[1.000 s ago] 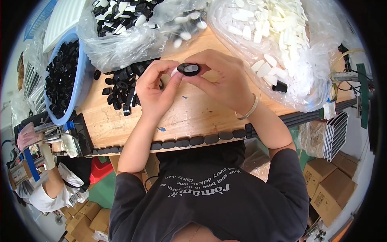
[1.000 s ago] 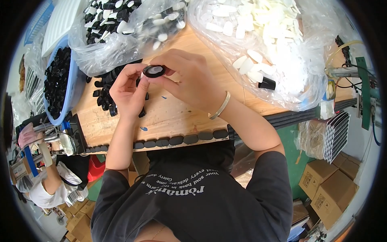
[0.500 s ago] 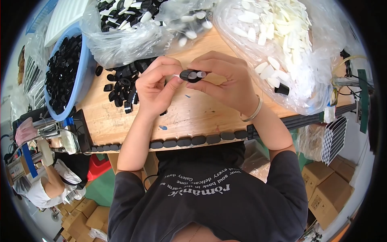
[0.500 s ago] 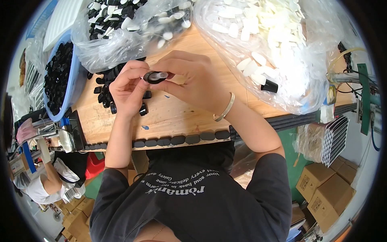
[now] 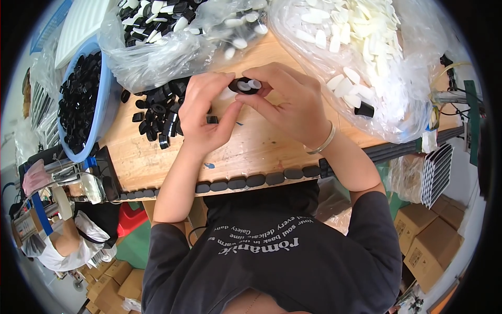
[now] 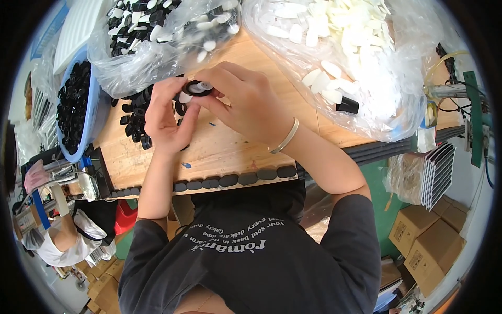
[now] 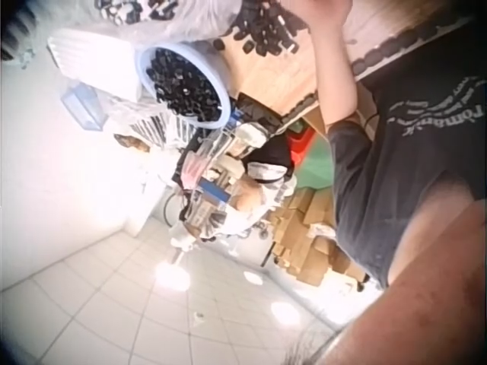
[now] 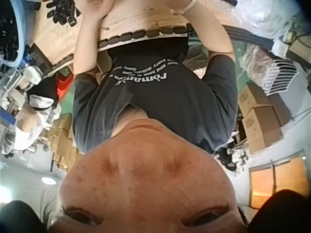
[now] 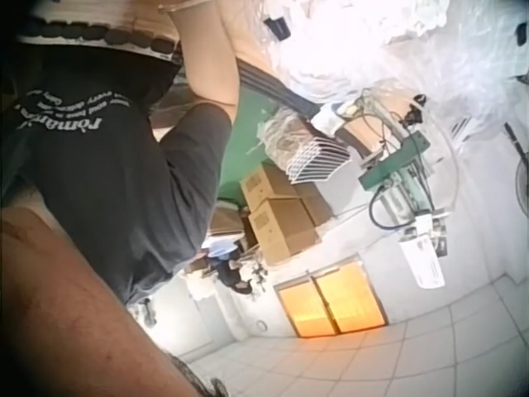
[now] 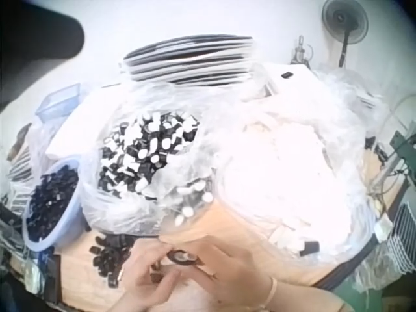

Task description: Assembling small black plastic components by inserting white foam pieces into them.

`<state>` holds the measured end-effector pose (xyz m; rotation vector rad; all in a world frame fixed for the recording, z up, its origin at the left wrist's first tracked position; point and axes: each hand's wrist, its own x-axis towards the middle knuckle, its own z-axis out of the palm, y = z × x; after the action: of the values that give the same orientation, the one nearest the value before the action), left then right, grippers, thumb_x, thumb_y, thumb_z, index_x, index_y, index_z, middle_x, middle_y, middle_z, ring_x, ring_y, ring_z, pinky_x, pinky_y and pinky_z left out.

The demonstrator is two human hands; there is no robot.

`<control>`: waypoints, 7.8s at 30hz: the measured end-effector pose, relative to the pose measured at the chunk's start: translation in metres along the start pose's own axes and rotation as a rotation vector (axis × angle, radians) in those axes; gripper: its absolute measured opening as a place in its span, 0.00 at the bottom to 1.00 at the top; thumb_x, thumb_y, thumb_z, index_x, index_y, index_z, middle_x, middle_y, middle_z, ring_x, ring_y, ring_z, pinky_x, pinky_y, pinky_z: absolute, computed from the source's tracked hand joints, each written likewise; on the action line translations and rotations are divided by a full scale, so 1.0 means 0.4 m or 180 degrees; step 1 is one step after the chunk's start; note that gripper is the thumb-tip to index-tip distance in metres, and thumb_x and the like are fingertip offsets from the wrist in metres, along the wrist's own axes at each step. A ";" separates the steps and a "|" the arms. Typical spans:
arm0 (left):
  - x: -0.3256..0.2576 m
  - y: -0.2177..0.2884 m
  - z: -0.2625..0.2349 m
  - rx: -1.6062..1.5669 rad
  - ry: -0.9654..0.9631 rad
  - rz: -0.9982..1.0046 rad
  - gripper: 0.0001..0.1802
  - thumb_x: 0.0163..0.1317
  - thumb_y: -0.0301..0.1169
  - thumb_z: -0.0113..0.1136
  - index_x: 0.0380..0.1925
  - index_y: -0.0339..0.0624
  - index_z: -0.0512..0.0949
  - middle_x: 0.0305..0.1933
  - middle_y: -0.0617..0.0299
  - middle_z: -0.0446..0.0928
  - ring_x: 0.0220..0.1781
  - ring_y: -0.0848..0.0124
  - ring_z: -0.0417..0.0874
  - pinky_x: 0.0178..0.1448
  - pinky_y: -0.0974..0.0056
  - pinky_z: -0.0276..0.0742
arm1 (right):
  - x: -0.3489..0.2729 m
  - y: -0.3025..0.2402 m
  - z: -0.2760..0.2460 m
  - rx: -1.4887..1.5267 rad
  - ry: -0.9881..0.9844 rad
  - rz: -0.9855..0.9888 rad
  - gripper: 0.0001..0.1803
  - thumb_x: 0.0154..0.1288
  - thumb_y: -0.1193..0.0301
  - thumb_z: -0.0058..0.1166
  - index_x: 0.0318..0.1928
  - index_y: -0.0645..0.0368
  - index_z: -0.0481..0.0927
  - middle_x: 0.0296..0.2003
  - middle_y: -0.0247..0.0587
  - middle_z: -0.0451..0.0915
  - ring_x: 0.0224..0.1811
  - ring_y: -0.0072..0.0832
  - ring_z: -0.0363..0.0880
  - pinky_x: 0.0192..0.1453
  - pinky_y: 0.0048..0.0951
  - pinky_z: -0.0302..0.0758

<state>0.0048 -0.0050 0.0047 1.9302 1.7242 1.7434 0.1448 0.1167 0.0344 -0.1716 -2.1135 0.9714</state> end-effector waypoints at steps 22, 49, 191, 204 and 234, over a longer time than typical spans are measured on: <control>0.006 0.013 0.006 0.0142 0.0511 -0.0036 0.17 0.46 0.18 0.69 0.39 0.31 0.80 0.41 0.52 0.80 0.43 0.59 0.81 0.48 0.61 0.76 | -0.007 0.001 0.011 -0.0146 -0.0168 -0.0364 0.17 0.53 0.81 0.63 0.45 0.64 0.80 0.40 0.44 0.82 0.34 0.34 0.84 0.36 0.28 0.81; -0.001 -0.008 0.004 0.0377 0.0479 -0.0383 0.15 0.48 0.17 0.67 0.38 0.35 0.79 0.40 0.54 0.79 0.42 0.59 0.79 0.48 0.62 0.74 | 0.026 0.068 -0.027 -0.0671 -0.0373 0.0344 0.08 0.53 0.76 0.65 0.34 0.60 0.80 0.40 0.36 0.80 0.37 0.30 0.80 0.39 0.27 0.76; 0.023 0.012 0.004 0.0586 0.0557 0.0606 0.16 0.44 0.19 0.68 0.36 0.30 0.79 0.36 0.51 0.80 0.37 0.56 0.79 0.43 0.58 0.76 | 0.014 0.008 -0.007 0.0082 -0.0189 -0.0663 0.14 0.45 0.80 0.65 0.35 0.55 0.82 0.43 0.39 0.76 0.51 0.41 0.71 0.53 0.38 0.70; 0.021 0.006 -0.002 0.0557 0.0593 0.0467 0.15 0.46 0.21 0.69 0.36 0.30 0.80 0.37 0.51 0.80 0.38 0.56 0.80 0.45 0.58 0.76 | 0.016 -0.003 -0.014 -0.0228 -0.0189 -0.0835 0.14 0.45 0.76 0.64 0.38 0.59 0.82 0.48 0.44 0.77 0.49 0.44 0.74 0.52 0.38 0.74; 0.018 0.012 0.012 0.0196 0.0074 0.0319 0.18 0.40 0.18 0.69 0.36 0.30 0.80 0.37 0.51 0.80 0.37 0.56 0.80 0.42 0.59 0.74 | 0.032 0.036 -0.030 -0.0956 -0.0521 -0.1824 0.11 0.49 0.77 0.62 0.35 0.65 0.80 0.44 0.40 0.81 0.43 0.37 0.80 0.41 0.33 0.78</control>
<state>0.0099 0.0009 0.0109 2.0639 1.7376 1.7714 0.1418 0.1388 0.0369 0.3613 -2.2590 0.3379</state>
